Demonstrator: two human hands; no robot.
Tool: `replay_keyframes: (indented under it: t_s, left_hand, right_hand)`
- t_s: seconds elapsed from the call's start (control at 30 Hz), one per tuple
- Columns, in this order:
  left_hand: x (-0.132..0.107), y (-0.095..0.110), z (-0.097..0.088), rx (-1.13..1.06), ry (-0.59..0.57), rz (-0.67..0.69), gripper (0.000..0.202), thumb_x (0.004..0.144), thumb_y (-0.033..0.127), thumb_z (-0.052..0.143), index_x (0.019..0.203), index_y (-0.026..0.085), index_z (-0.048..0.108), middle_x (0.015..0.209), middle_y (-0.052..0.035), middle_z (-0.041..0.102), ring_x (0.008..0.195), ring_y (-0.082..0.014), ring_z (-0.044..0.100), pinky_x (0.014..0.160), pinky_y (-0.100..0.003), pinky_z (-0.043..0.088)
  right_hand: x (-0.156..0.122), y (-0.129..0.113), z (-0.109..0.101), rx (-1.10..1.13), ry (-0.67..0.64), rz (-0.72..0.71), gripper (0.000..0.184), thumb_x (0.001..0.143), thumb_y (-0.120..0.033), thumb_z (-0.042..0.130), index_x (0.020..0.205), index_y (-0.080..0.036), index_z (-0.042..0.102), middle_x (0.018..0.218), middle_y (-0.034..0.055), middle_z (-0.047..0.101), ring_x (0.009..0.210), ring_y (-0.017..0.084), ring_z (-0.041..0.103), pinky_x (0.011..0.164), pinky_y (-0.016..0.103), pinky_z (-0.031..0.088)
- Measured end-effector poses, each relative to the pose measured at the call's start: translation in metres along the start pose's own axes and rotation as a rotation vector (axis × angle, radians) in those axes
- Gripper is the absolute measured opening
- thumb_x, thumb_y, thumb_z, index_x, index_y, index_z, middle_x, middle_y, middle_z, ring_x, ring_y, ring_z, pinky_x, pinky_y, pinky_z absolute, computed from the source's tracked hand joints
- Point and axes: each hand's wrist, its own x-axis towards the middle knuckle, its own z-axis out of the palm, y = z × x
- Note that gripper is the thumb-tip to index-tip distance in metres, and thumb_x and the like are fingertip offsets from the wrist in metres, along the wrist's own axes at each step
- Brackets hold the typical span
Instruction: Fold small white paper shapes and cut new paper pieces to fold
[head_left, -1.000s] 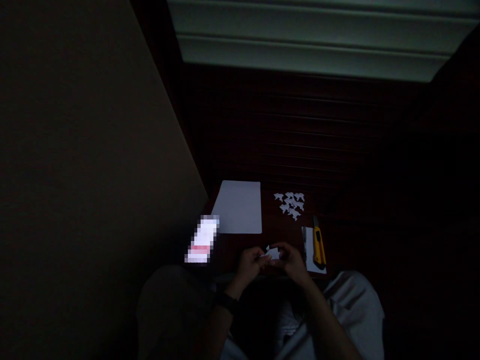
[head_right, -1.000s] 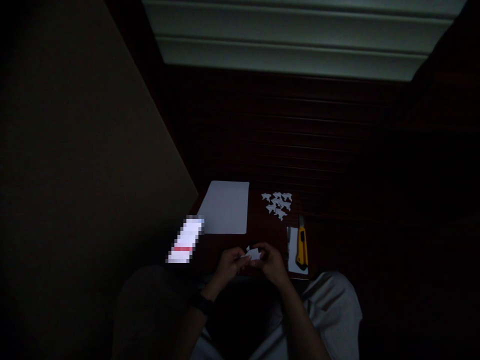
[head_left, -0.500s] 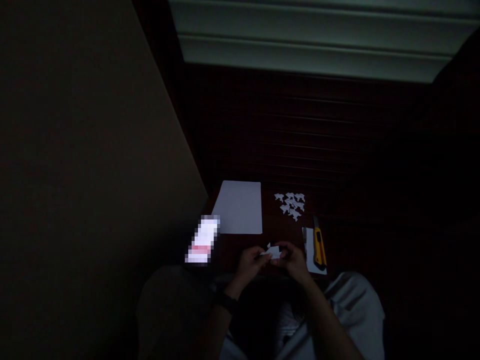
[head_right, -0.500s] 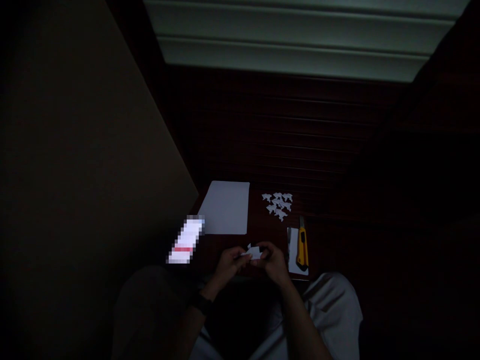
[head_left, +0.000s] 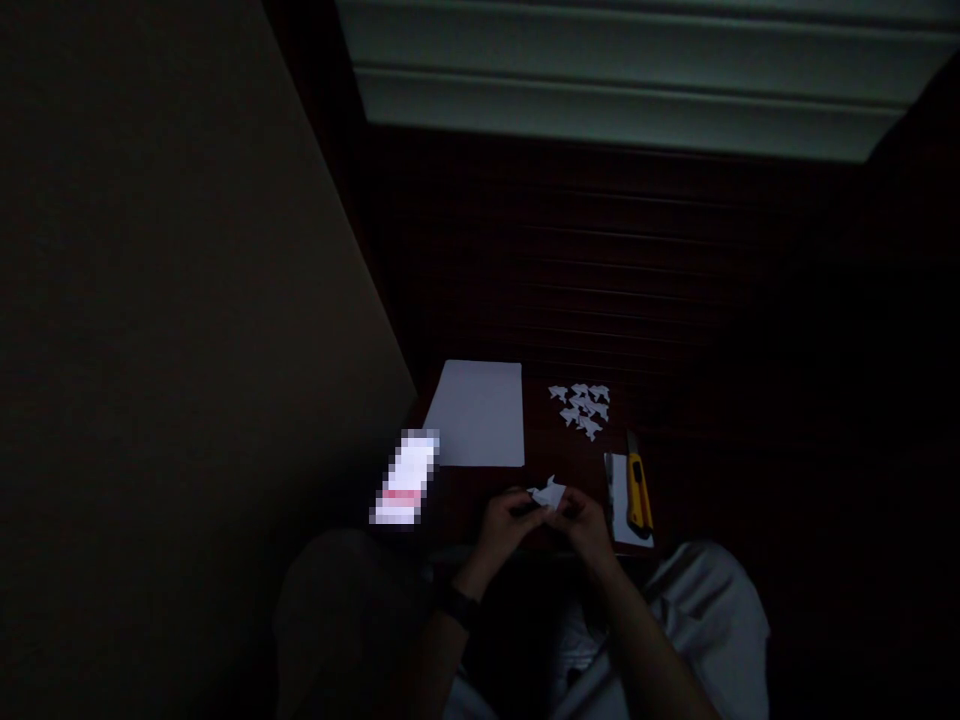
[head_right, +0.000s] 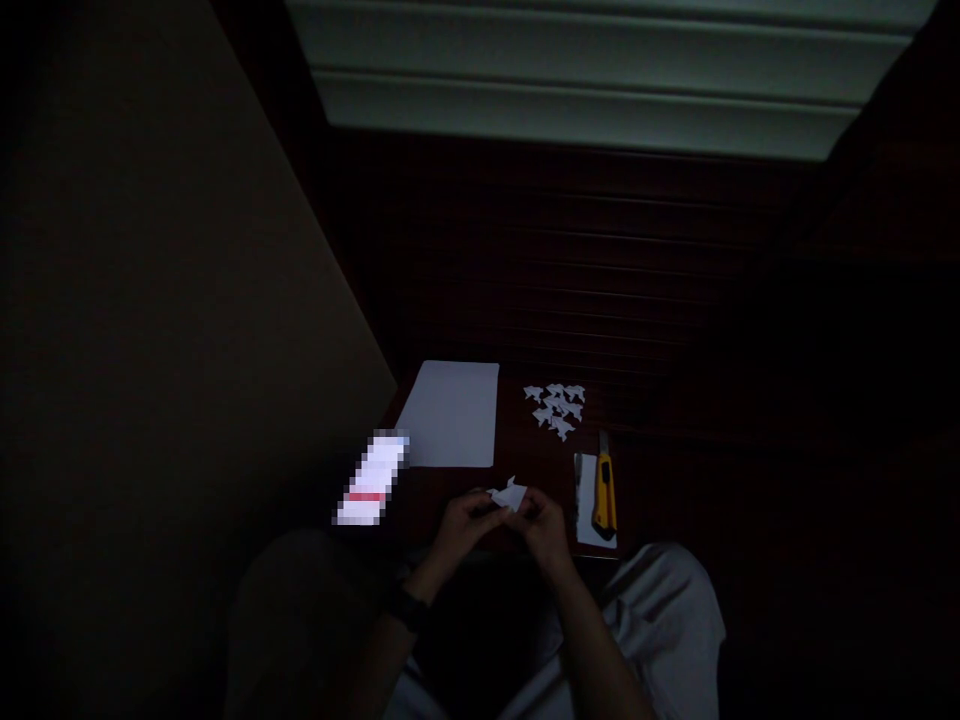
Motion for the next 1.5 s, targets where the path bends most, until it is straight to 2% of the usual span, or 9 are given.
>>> replay_keyframes:
  t_s: [0.13,0.27,0.43,0.7,0.87,1.03,1.17,1.33,1.5]
  left_hand:
    - [0.0,0.003,-0.003,-0.063,0.019,-0.041,0.028,0.071,0.041,0.064,0.076,0.014,0.069,0.079,-0.0052,0.064,0.078,-0.0175,0.058,0.071,-0.026,0.043]
    - [0.001,0.008,-0.008,-0.114,0.032,-0.13,0.033,0.075,0.047,0.058,0.076,0.014,0.065,0.07,-0.0016,0.061,0.063,-0.0124,0.054,0.058,-0.022,0.041]
    - [0.0,0.011,-0.011,-0.173,-0.063,-0.205,0.033,0.076,0.048,0.056,0.075,0.015,0.06,0.063,0.0013,0.056,0.051,-0.0075,0.045,0.047,-0.018,0.033]
    - [0.004,0.004,-0.011,-0.114,-0.143,-0.192,0.033,0.072,0.046,0.061,0.075,0.013,0.066,0.069,-0.0028,0.062,0.062,-0.0124,0.054,0.054,-0.02,0.038]
    - [0.005,-0.001,-0.008,-0.168,-0.116,-0.177,0.035,0.07,0.043,0.065,0.089,0.013,0.067,0.084,-0.0072,0.068,0.074,-0.0163,0.059,0.063,-0.023,0.042]
    - [0.003,0.003,-0.011,-0.196,-0.097,-0.265,0.042,0.07,0.045,0.064,0.098,0.013,0.065,0.084,-0.0075,0.067,0.06,-0.0115,0.055,0.048,-0.019,0.034]
    - [0.003,0.011,-0.017,-0.159,-0.164,-0.284,0.045,0.072,0.05,0.06,0.099,0.014,0.066,0.077,-0.0044,0.064,0.055,-0.0088,0.049,0.045,-0.017,0.029]
    - [0.004,0.015,-0.021,-0.104,-0.32,-0.278,0.045,0.074,0.051,0.056,0.094,0.013,0.067,0.057,0.001,0.054,0.046,-0.0066,0.041,0.041,-0.018,0.025]
    - [0.004,0.01,-0.021,-0.142,-0.313,-0.277,0.045,0.075,0.051,0.057,0.097,0.013,0.065,0.059,0.0004,0.057,0.043,-0.0062,0.043,0.038,-0.017,0.027]
  right_hand:
    - [-0.002,-0.007,-0.003,-0.015,-0.095,-0.004,0.039,0.056,-0.037,0.077,0.087,-0.018,0.062,0.07,-0.0007,0.059,0.066,0.015,0.055,0.064,0.028,0.045]
    - [-0.006,-0.022,-0.009,0.142,-0.106,0.021,0.053,0.061,-0.036,0.075,0.108,-0.023,0.054,0.091,0.0037,0.062,0.079,0.018,0.059,0.075,0.033,0.046]
    - [-0.008,-0.027,-0.016,0.266,-0.146,0.025,0.043,0.061,-0.031,0.075,0.1,-0.024,0.058,0.098,0.0049,0.063,0.089,0.02,0.059,0.082,0.036,0.044]
    - [-0.002,-0.019,-0.026,-0.055,-0.248,-0.05,0.021,0.066,-0.033,0.07,0.084,-0.022,0.071,0.089,0.0038,0.067,0.086,0.022,0.059,0.079,0.035,0.043]
    - [-0.002,-0.016,-0.024,-0.126,-0.192,-0.078,0.017,0.07,-0.031,0.067,0.085,-0.024,0.071,0.088,0.0037,0.067,0.085,0.022,0.06,0.079,0.035,0.043]
    - [-0.004,-0.022,-0.026,-0.296,-0.146,-0.2,0.016,0.069,-0.029,0.069,0.084,-0.028,0.072,0.091,0.0038,0.059,0.087,0.021,0.055,0.08,0.035,0.042]
    - [-0.007,-0.031,-0.03,-0.353,-0.149,-0.267,0.027,0.063,-0.023,0.075,0.088,-0.032,0.072,0.112,0.0038,0.05,0.107,0.025,0.045,0.094,0.041,0.035]
    - [-0.009,-0.031,-0.03,-0.27,-0.339,-0.187,0.026,0.064,-0.021,0.073,0.087,-0.031,0.072,0.115,0.0033,0.052,0.107,0.024,0.048,0.092,0.039,0.038]
    - [-0.006,-0.021,-0.031,-0.252,-0.33,-0.145,0.022,0.068,-0.027,0.071,0.089,-0.029,0.072,0.106,0.0043,0.057,0.099,0.021,0.055,0.087,0.035,0.042]
